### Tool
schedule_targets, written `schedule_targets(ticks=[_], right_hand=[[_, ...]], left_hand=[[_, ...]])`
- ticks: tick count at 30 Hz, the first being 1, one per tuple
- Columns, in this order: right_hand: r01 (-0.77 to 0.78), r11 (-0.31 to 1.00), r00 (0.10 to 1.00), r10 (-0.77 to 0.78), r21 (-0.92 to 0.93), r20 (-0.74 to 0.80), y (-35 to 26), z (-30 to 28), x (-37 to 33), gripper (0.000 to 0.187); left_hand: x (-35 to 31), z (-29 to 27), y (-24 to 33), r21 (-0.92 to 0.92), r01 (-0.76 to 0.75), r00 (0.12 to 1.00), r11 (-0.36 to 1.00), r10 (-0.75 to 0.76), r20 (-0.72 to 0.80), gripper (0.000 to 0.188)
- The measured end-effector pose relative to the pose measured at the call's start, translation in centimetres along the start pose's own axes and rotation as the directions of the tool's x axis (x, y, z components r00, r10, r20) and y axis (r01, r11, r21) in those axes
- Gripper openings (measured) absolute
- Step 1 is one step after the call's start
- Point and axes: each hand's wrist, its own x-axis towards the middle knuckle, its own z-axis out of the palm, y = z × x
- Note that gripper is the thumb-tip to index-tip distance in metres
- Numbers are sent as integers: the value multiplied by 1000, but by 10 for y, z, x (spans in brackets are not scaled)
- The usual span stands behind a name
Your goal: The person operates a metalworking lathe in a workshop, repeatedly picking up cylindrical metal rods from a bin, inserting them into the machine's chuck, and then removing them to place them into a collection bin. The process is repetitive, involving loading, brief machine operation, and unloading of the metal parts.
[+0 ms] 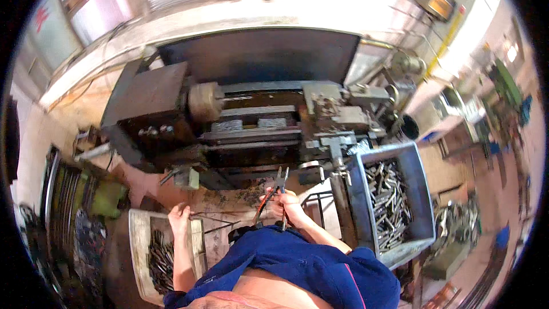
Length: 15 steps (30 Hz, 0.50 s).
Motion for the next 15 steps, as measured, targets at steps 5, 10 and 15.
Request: schedule_targets(ticks=[5,10,15], right_hand=[[-68,995,998,67,-70,-10,13,26,18,28],[-133,988,985,141,-79,101,31,22,39,31],[-184,977,979,192,-108,68,43,34,47,37]], left_hand=[[-11,-69,-9,-209,-6,970,978,-45,-240,25],[-27,-106,-20,-280,-37,940,959,-62,-336,29],[-52,-140,-50,-314,83,905,946,-203,-373,21]])
